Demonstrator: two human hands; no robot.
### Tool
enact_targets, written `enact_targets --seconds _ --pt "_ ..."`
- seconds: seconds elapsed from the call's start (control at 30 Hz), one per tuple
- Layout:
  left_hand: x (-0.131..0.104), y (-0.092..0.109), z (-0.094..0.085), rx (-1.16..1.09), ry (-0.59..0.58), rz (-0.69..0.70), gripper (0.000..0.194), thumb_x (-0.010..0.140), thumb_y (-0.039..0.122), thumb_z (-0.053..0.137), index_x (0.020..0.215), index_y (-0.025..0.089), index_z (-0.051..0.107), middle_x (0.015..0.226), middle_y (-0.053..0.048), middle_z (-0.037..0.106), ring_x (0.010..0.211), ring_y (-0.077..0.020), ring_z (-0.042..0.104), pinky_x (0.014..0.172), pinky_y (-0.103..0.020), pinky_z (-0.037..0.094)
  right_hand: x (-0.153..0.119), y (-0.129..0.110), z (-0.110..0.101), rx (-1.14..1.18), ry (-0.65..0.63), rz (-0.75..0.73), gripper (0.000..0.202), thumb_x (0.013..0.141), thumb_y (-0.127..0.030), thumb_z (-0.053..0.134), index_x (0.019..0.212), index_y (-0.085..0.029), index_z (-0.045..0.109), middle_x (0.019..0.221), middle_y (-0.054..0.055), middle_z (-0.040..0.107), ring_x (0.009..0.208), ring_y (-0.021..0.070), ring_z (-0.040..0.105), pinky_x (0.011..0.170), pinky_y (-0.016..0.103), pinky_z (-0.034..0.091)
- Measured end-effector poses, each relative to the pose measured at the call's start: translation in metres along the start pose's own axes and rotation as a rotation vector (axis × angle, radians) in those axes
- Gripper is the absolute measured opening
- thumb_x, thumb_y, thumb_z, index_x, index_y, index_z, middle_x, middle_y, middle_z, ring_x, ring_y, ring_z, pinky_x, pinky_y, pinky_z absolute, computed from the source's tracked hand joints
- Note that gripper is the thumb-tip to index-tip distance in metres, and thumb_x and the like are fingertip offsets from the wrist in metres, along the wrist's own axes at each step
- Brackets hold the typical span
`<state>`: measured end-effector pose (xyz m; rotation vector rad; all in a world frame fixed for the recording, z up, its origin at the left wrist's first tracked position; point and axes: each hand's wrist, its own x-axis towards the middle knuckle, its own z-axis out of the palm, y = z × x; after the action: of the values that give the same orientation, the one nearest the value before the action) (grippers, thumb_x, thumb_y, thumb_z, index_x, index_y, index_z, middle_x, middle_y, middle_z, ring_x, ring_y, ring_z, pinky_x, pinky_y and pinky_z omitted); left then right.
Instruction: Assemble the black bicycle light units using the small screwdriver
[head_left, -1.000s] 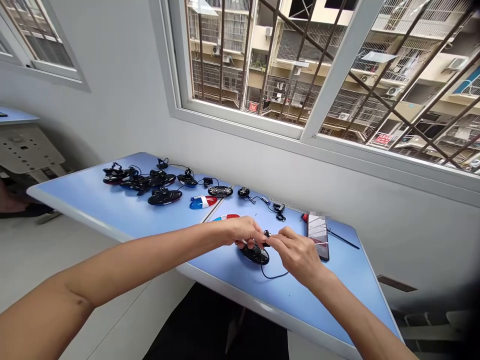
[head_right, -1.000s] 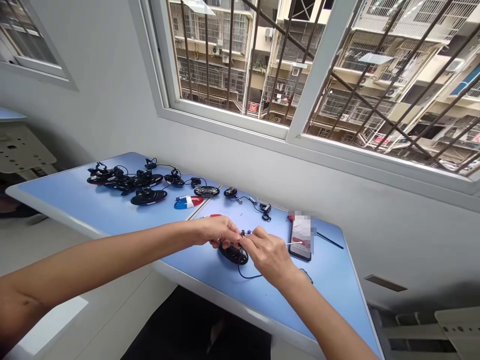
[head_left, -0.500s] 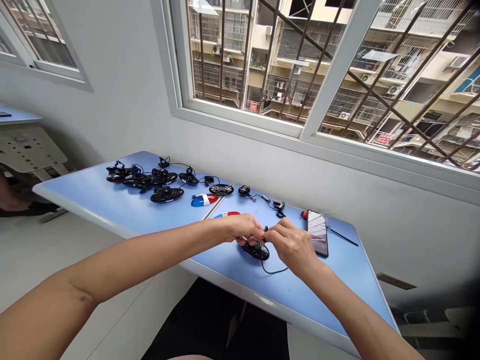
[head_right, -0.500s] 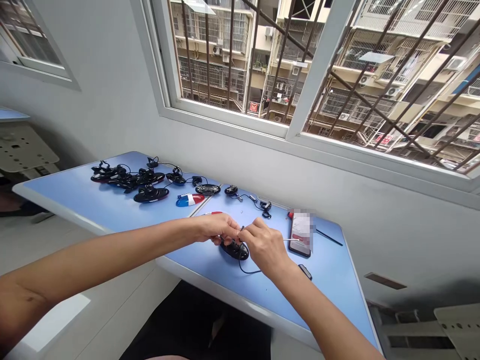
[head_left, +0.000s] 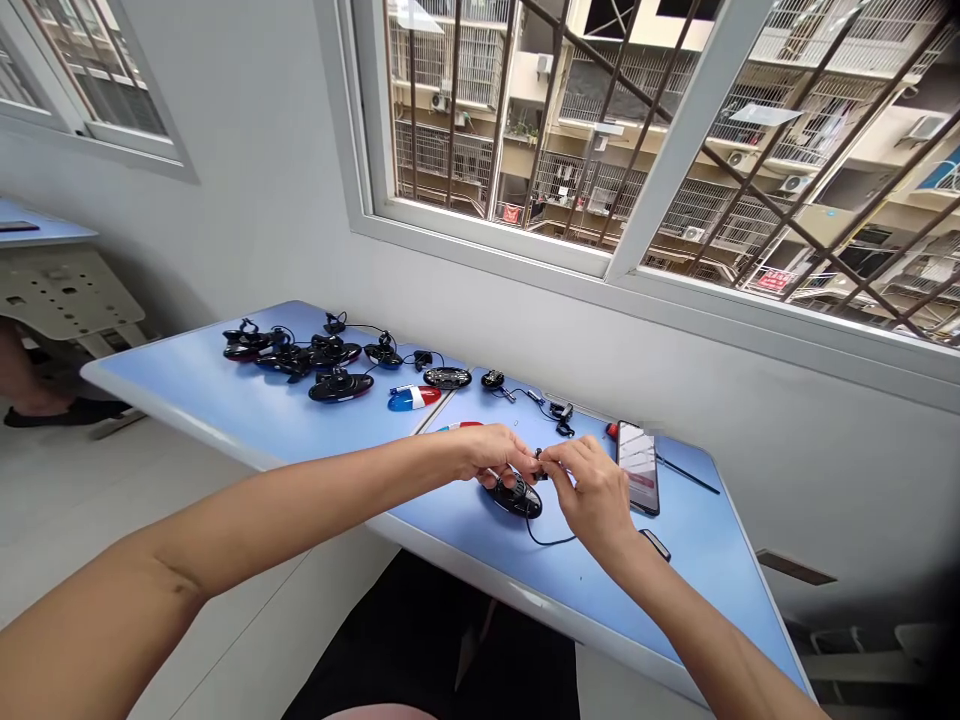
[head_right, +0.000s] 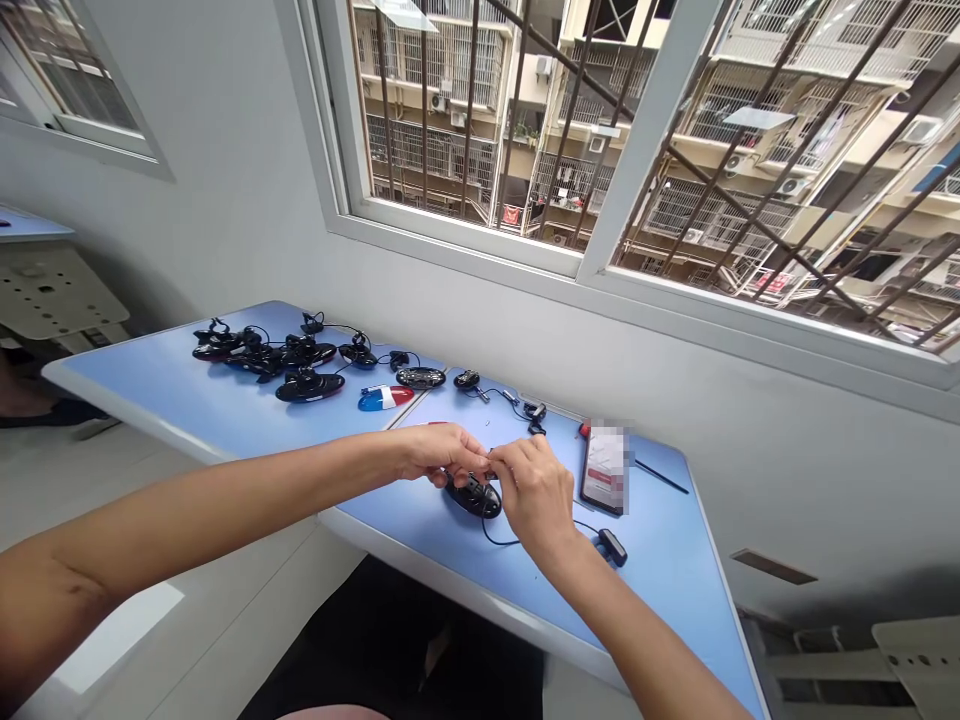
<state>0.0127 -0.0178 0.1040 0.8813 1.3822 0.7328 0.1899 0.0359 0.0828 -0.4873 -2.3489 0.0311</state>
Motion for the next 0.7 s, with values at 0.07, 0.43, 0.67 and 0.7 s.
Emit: enact_targets --seconds 0.07,0.43,0.67,0.7 --pt "0.002 -0.001 0.000 -0.012 0.008 -0.002 0.024 0.057 0.031 0.082 0.065 0.015 0.066 0.066 0.001 0.064 0.052 -0.0075 0.048 0.043 -0.019 0.027 -0.001 -0.003 0.001 -0.012 -0.007 0.084 0.018 0.093 -0.020 0.057 0.079 -0.023 0.068 0.077 -0.001 0.071 0.075 0.0158 0.054 0.055 0.026 0.031" --pt "0.008 -0.007 -0.004 -0.105 0.013 -0.014 0.031 0.057 0.033 0.084 0.074 0.014 0.065 0.084 -0.001 0.067 0.055 -0.0059 0.051 0.043 -0.019 0.027 -0.008 -0.005 0.014 -0.213 -0.005 0.101 0.021 0.095 -0.026 0.056 0.081 -0.025 0.072 0.077 0.002 0.068 0.079 0.0178 0.052 0.051 0.026 0.023" --pt "0.007 -0.012 -0.007 -0.095 0.048 -0.033 0.035 0.055 0.036 0.087 0.072 0.013 0.066 0.079 -0.002 0.067 0.055 -0.0071 0.050 0.042 -0.020 0.026 -0.002 0.007 0.008 -0.100 -0.278 0.074 0.019 0.096 -0.026 0.054 0.092 -0.027 0.073 0.081 0.003 0.068 0.082 0.0181 0.052 0.054 0.027 0.025" --pt "0.007 -0.012 -0.008 -0.092 0.049 -0.034 0.034 0.055 0.035 0.086 0.072 0.014 0.066 0.079 -0.002 0.067 0.055 -0.0071 0.050 0.042 -0.020 0.026 0.000 0.008 0.005 -0.086 -0.327 0.068 0.020 0.096 -0.025 0.054 0.095 -0.028 0.073 0.082 0.003 0.068 0.082 0.0180 0.053 0.054 0.026 0.026"
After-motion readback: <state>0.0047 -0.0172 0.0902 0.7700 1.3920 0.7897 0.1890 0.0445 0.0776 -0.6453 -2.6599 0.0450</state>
